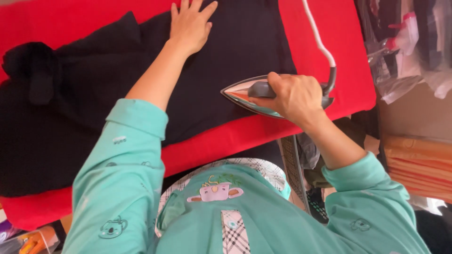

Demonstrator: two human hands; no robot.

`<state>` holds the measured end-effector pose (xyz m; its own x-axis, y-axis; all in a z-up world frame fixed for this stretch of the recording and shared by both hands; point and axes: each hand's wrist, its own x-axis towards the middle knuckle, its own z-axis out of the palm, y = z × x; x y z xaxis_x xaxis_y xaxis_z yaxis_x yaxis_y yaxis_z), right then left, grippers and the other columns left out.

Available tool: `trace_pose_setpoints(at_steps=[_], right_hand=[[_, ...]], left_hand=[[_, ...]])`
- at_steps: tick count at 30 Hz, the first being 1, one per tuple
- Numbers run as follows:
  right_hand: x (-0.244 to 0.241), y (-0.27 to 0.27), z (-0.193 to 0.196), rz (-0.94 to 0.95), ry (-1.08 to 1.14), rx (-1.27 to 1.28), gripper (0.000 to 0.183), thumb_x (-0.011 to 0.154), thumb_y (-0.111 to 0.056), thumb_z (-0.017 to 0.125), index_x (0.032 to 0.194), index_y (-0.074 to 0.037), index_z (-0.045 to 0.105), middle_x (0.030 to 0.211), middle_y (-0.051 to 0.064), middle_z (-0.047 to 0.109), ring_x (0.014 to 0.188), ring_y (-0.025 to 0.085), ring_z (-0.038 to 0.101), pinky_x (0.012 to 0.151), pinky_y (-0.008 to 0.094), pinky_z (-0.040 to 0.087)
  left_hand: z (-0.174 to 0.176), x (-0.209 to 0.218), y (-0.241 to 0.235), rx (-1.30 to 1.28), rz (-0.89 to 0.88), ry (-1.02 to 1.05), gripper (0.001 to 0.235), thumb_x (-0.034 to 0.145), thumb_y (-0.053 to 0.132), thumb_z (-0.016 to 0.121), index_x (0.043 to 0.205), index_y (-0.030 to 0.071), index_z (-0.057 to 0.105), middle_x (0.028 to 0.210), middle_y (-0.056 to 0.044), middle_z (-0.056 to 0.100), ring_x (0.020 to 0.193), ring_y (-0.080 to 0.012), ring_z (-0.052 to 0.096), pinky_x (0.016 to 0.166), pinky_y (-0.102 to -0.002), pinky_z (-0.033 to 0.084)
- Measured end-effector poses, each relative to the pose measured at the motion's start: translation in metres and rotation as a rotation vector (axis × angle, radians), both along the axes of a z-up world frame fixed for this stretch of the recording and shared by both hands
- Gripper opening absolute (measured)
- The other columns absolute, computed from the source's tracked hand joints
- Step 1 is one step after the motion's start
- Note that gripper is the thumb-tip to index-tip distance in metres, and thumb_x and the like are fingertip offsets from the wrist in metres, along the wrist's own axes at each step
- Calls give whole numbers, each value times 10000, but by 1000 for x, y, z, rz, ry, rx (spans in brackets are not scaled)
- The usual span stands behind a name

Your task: Ironing a pair of black trousers on a red ironing board using a steam iron.

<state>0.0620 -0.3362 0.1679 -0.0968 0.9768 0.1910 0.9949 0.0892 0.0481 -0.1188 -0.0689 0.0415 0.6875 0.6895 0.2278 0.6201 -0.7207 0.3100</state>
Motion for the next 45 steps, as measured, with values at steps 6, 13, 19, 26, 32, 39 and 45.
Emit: trace_pose_setpoints(at_steps=[6, 13, 19, 26, 32, 39, 45], right_hand=[[6, 37, -13, -23, -7, 54, 653, 811, -737, 760, 701, -125, 562, 572, 77, 621, 509, 294, 643, 462, 413, 487], [18, 93, -16, -55, -44, 106, 696, 794, -785, 766, 690, -128, 561, 564, 93, 623, 506, 295, 646, 456, 417, 482], [39, 138, -23, -37, -69, 126, 688, 804, -781, 782, 720, -128, 581, 589, 96, 634, 549, 308, 661, 500, 437, 496], [56, 191, -29, -4, -157, 157, 694, 766, -830, 787, 755, -150, 652, 606, 77, 642, 578, 285, 664, 528, 425, 492], [40, 208, -24, 8, -187, 29, 743, 750, -879, 772, 728, -146, 652, 568, 67, 612, 544, 274, 639, 511, 407, 471], [-1, 225, -27, 74, -175, 50, 732, 735, -882, 776, 732, -159, 659, 548, 54, 603, 511, 259, 626, 497, 397, 465], [-36, 239, -34, 140, -160, 41, 741, 742, -879, 783, 719, -150, 653, 554, 55, 602, 509, 252, 626, 490, 390, 466]], left_hand=[[3, 23, 37, -26, 63, -177, 495, 814, 188, 856, 1263, 85, 675, 1263, -160, 628, 1194, -384, 543, 928, -555, 456], [3, 13, 76, -263, 45, -237, 258, 781, 195, 902, 837, 80, 678, 812, -80, 711, 785, -262, 696, 686, -417, 532], [21, -28, 97, -494, -175, -200, 423, 756, 219, 919, 986, 46, 610, 813, -73, 680, 762, -224, 671, 672, -378, 529], [12, -109, 121, -651, -161, 82, 327, 741, 201, 880, 1004, 63, 743, 808, -61, 696, 743, -174, 636, 678, -333, 524], [23, -158, 123, -702, -23, 199, 257, 775, 182, 819, 1009, 81, 779, 830, -52, 737, 765, -164, 660, 711, -347, 536], [60, -202, 106, -568, 45, 374, 274, 711, 157, 854, 966, 106, 767, 904, -53, 736, 820, -226, 668, 707, -425, 549], [84, -246, 69, -492, 73, 204, 281, 751, 75, 810, 1022, 121, 754, 884, -90, 741, 809, -241, 690, 714, -400, 561]])
